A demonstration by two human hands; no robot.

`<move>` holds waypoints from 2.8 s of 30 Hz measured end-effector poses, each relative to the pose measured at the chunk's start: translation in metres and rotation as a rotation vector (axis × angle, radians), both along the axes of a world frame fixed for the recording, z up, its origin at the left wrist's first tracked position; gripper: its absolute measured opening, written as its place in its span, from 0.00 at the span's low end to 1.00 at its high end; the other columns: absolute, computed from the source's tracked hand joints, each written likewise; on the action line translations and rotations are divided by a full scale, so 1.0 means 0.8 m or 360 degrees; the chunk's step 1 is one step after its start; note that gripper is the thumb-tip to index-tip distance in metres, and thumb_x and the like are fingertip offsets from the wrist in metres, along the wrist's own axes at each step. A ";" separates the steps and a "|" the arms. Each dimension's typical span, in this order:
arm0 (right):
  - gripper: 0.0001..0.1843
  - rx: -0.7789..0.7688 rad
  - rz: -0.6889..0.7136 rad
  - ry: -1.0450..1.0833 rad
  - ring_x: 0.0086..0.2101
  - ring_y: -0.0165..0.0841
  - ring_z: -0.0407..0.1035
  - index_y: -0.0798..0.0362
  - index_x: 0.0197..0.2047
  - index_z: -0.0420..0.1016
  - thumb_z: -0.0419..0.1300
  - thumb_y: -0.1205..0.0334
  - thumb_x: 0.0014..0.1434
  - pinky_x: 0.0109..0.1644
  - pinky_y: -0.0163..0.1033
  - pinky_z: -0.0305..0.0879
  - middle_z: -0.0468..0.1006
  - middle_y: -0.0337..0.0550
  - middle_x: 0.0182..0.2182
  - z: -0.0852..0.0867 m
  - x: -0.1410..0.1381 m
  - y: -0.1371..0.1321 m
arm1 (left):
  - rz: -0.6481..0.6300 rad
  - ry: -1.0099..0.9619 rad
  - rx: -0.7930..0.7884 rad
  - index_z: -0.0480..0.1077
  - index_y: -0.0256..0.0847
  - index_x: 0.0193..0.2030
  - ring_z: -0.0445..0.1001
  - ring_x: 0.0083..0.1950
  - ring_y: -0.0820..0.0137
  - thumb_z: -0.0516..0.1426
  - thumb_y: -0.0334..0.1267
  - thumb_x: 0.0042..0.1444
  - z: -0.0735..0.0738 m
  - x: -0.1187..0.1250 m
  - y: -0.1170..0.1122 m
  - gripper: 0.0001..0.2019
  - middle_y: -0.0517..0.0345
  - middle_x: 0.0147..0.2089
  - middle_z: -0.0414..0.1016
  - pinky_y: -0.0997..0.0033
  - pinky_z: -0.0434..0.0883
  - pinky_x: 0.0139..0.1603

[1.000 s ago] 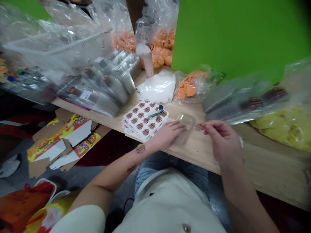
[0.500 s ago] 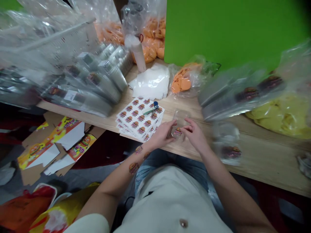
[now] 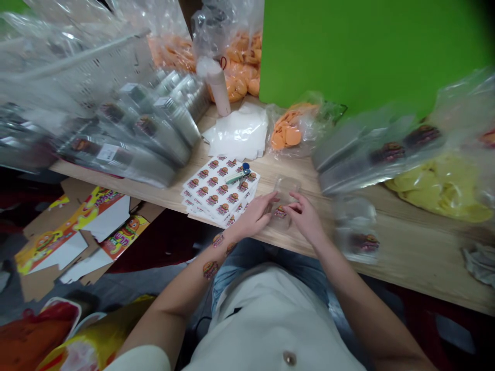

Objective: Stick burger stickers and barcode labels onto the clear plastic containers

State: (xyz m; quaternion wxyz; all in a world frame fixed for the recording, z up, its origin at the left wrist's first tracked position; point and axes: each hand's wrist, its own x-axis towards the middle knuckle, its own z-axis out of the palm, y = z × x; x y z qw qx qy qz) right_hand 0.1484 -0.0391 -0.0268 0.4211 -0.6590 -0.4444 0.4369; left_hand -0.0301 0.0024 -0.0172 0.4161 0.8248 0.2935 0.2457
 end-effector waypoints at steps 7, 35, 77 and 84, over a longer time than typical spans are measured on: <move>0.29 0.0130 0.0082 -0.0455 0.33 0.36 0.70 0.54 0.57 0.59 0.57 0.56 0.53 0.42 0.46 0.67 0.76 0.42 0.30 -0.001 -0.004 -0.008 | 0.0152 0.0086 0.0082 0.50 0.37 0.63 0.63 0.57 0.60 0.50 0.45 0.58 -0.005 0.011 -0.007 0.28 0.45 0.56 0.66 0.57 0.58 0.59; 0.41 0.0610 0.0559 -0.1238 0.54 0.40 0.60 0.48 0.65 0.42 0.59 0.57 0.54 0.55 0.51 0.61 0.66 0.47 0.54 0.103 0.076 -0.121 | -0.0112 -0.0399 -0.1589 0.64 0.35 0.28 0.64 0.24 0.81 0.66 0.40 0.40 0.079 0.085 -0.036 0.16 0.67 0.23 0.65 0.80 0.60 0.26; 0.38 0.0828 0.0208 -0.1467 0.48 0.42 0.63 0.48 0.62 0.53 0.63 0.52 0.50 0.52 0.50 0.63 0.68 0.49 0.46 0.110 0.075 -0.157 | 0.0184 -0.0136 -0.1406 0.60 0.37 0.22 0.59 0.21 0.81 0.67 0.45 0.34 0.113 0.087 -0.058 0.20 0.70 0.19 0.58 0.80 0.60 0.23; 0.32 0.0335 0.0529 -0.1535 0.50 0.42 0.63 0.48 0.60 0.56 0.59 0.53 0.54 0.53 0.52 0.62 0.68 0.49 0.50 0.101 0.176 -0.159 | 0.0273 0.0139 -0.0790 0.63 0.38 0.27 0.63 0.25 0.76 0.57 0.52 0.48 0.069 0.063 -0.006 0.17 0.65 0.24 0.62 0.75 0.64 0.28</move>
